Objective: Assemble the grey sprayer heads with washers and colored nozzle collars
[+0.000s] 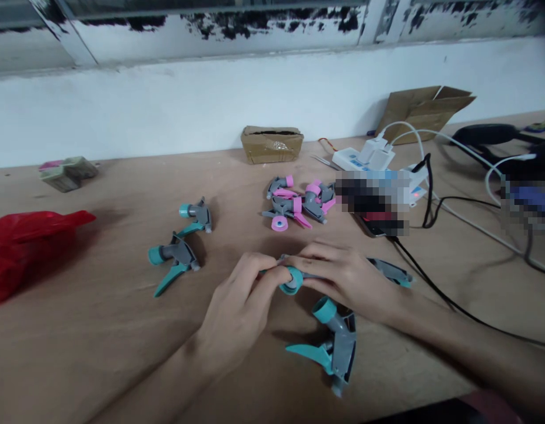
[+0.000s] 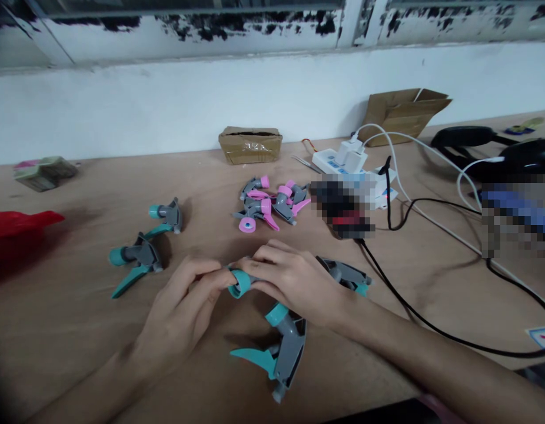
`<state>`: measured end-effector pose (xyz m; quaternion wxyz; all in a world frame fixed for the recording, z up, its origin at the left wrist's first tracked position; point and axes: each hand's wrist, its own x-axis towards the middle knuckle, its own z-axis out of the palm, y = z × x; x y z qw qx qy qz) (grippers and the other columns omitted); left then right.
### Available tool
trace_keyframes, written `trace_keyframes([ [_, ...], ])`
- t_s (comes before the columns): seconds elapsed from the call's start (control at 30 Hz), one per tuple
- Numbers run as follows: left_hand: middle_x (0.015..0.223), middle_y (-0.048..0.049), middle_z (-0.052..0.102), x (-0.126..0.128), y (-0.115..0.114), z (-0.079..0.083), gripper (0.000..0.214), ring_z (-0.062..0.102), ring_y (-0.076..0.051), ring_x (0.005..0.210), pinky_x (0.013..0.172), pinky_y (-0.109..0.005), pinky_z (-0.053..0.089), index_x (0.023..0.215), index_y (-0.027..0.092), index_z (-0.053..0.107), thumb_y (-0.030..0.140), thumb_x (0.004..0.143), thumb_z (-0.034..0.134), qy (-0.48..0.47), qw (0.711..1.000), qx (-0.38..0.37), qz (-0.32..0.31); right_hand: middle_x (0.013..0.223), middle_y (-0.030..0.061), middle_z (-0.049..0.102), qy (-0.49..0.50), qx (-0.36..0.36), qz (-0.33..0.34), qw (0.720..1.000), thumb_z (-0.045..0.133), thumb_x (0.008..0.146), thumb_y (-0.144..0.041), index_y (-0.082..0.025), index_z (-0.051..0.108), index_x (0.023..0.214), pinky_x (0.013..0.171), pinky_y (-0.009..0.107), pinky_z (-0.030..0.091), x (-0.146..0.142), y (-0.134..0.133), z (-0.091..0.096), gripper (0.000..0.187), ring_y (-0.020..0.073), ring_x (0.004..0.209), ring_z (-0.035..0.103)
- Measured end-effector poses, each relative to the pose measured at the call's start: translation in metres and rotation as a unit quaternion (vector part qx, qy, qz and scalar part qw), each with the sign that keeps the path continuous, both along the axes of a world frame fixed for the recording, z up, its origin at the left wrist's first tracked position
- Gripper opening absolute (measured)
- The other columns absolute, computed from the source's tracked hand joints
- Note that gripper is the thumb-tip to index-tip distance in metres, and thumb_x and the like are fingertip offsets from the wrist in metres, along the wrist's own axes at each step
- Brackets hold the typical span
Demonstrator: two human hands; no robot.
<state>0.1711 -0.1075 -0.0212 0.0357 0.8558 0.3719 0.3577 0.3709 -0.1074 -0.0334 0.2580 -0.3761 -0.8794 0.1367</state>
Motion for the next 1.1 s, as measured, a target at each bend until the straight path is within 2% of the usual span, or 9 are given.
trace_keyframes([
  [0.1,0.083,-0.0007,0.057,-0.005,0.000,-0.003,0.019,0.058,-0.011,0.072,0.062,-0.021,0.049,0.090,0.022,0.059,0.009,0.086,0.045,0.012,1.000,0.009,-0.024,0.100,0.0052,0.061,0.021,-0.002,-0.011,1.000,0.044,0.092,-0.030,-0.020,0.053,0.119,0.078,0.032,0.050,0.001,-0.001,-0.001,0.031,0.0168,0.093,0.057],
  [0.2,0.089,-0.0018,0.054,-0.007,0.000,-0.006,0.022,0.057,-0.011,0.076,0.068,-0.022,0.049,0.098,0.021,0.058,0.006,0.085,0.049,-0.016,0.999,0.001,-0.031,0.109,0.0054,0.061,0.054,-0.013,-0.021,0.998,0.045,0.091,-0.029,-0.021,0.052,0.121,0.082,0.031,0.051,0.002,-0.002,0.001,0.031,0.0170,0.099,0.058],
  [0.37,0.090,-0.0020,0.055,-0.004,-0.001,-0.004,0.018,0.057,-0.011,0.076,0.067,-0.023,0.050,0.096,0.020,0.059,0.009,0.082,0.055,-0.069,0.996,-0.041,-0.032,0.116,0.0041,0.061,0.072,-0.016,-0.043,0.996,0.050,0.089,-0.027,-0.021,0.052,0.120,0.091,0.032,0.048,0.002,-0.001,0.002,0.032,0.0167,0.104,0.058],
  [0.57,0.093,-0.0016,0.056,-0.004,0.003,-0.005,0.024,0.058,-0.010,0.071,0.066,-0.024,0.052,0.099,0.020,0.060,0.010,0.078,0.060,-0.094,0.994,-0.059,-0.025,0.111,0.0054,0.064,0.045,0.050,-0.054,0.996,0.052,0.088,-0.023,-0.017,0.054,0.114,0.089,0.034,0.048,0.004,0.000,0.002,0.027,0.0178,0.103,0.057],
  [0.63,0.099,-0.0029,0.057,-0.004,0.005,-0.005,0.030,0.060,-0.012,0.080,0.067,-0.024,0.054,0.106,0.022,0.058,0.011,0.077,0.061,-0.129,0.983,-0.129,-0.024,0.108,0.0056,0.065,0.017,0.077,-0.045,0.996,0.052,0.088,-0.025,-0.016,0.056,0.112,0.088,0.034,0.047,0.005,0.000,0.001,0.025,0.0182,0.099,0.057],
  [0.77,0.104,-0.0039,0.059,-0.004,0.010,-0.002,0.032,0.061,-0.017,0.093,0.069,-0.025,0.054,0.109,0.024,0.058,0.014,0.078,0.059,-0.156,0.928,-0.329,-0.085,0.097,0.0058,0.067,-0.025,0.117,-0.025,0.992,0.049,0.090,-0.028,-0.016,0.058,0.111,0.079,0.033,0.047,0.004,0.000,0.000,0.026,0.0184,0.089,0.056],
  [0.87,0.102,-0.0033,0.060,-0.007,0.016,0.001,0.031,0.061,-0.017,0.091,0.073,-0.027,0.053,0.107,0.023,0.060,0.015,0.077,0.060,-0.130,0.902,-0.394,-0.116,0.088,0.0053,0.066,-0.032,0.121,-0.019,0.992,0.049,0.089,-0.029,-0.016,0.061,0.104,0.072,0.033,0.047,0.002,-0.003,0.000,0.023,0.0184,0.082,0.054],
  [0.97,0.102,-0.0024,0.059,-0.010,0.020,0.002,0.030,0.060,-0.015,0.089,0.072,-0.025,0.052,0.107,0.024,0.059,0.017,0.078,0.060,-0.103,0.898,-0.405,-0.139,0.083,0.0045,0.066,-0.033,0.119,-0.016,0.992,0.051,0.089,-0.028,-0.016,0.063,0.100,0.070,0.032,0.045,-0.001,-0.007,0.001,0.020,0.0179,0.079,0.054],
  [1.1,0.096,-0.0009,0.058,-0.009,0.018,-0.001,0.030,0.058,-0.013,0.085,0.068,-0.021,0.050,0.102,0.022,0.059,0.011,0.074,0.059,-0.053,0.932,-0.329,-0.143,0.082,0.0054,0.066,-0.052,0.146,-0.008,0.988,0.048,0.090,-0.021,-0.013,0.064,0.097,0.069,0.031,0.044,-0.002,-0.009,0.002,0.019,0.0174,0.078,0.055],
])
